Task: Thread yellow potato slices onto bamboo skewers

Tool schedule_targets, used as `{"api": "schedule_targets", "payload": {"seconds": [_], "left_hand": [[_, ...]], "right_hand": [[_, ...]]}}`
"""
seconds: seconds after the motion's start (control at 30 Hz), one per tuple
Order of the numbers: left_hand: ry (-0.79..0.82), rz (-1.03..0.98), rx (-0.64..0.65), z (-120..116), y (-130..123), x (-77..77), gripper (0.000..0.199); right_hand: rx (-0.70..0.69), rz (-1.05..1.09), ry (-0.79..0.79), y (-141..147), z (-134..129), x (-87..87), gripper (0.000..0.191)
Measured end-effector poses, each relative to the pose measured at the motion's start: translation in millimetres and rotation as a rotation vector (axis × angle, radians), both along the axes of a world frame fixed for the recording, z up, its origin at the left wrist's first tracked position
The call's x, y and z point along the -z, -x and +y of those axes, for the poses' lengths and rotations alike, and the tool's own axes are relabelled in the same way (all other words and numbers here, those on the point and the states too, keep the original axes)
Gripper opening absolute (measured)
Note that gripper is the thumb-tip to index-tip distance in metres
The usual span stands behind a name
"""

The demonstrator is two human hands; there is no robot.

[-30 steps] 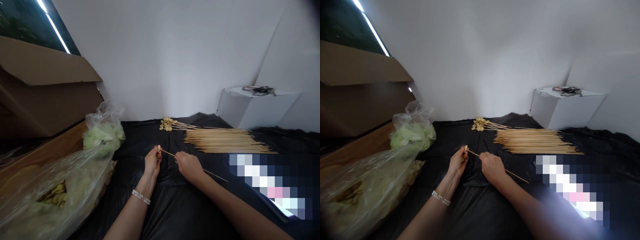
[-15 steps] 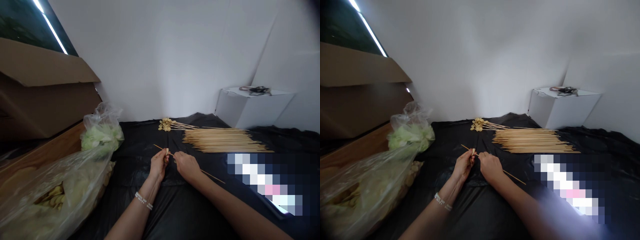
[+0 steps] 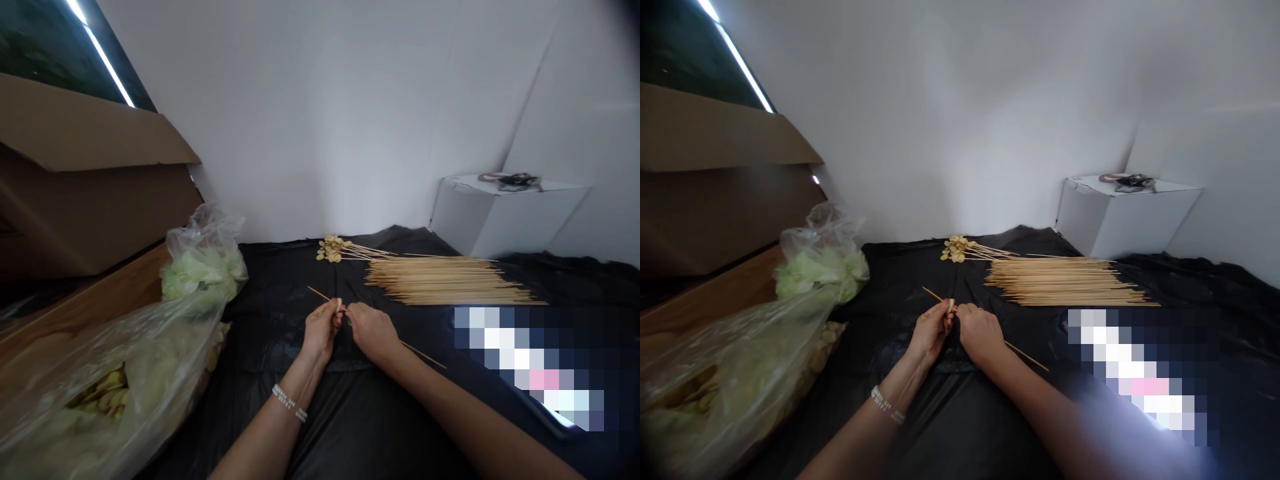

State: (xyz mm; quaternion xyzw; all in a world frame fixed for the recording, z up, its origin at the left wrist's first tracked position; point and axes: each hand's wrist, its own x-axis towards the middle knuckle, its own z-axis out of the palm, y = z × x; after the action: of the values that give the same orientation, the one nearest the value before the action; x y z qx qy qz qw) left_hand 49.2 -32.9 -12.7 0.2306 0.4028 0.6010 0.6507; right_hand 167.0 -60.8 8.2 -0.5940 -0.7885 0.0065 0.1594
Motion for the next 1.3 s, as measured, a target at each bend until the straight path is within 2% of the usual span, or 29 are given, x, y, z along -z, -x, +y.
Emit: {"api": "schedule_targets", "payload": {"seconds": [0.17,0.33,0.47,0.6,0.7,0.9,1.13,1.3], "left_hand": [[0.027,-0.067,-0.001,2.3,4.9,-9.3,0.015],[0.212,-0.419,0.142,4.4,15.5,-17.0,0.040],[0.217,-0.564,0.220,2.8,18.9,-14.5,0.055],[0.164,-0.563,0.289,1.2,17.6,-9.8,0.067],[0.137,-0.537,0.322,0.1,15.5,-7.9,0.073],[0.131,-0.531,0.371,-4.7,9.2,-9.8,0.075],[0.089,-0.553,0.394,-7.0,8.5,-12.2,0.064],[0.062,-0.558,0.386,-5.6,8.1,-9.6,0.062]], "right_hand": [[0.017,0.049,-0.035,-3.8,4.7,-0.6,0.024],[0.111,0.136,-0.074,-10.4,8.7,-4.9,0.024],[0.086,0.249,-0.062,-9.2,7.5,-5.9,0.021],[-0.038,0.446,-0.009,-4.0,4.4,-3.0,0.017],[-0.082,0.539,0.055,0.6,2.3,-1.6,0.012],[-0.103,0.490,0.059,5.3,2.0,0.5,0.019],[-0.125,0.503,0.022,-0.5,5.7,3.3,0.009],[-0.063,0.549,-0.008,-3.0,6.2,2.2,0.011]]}}
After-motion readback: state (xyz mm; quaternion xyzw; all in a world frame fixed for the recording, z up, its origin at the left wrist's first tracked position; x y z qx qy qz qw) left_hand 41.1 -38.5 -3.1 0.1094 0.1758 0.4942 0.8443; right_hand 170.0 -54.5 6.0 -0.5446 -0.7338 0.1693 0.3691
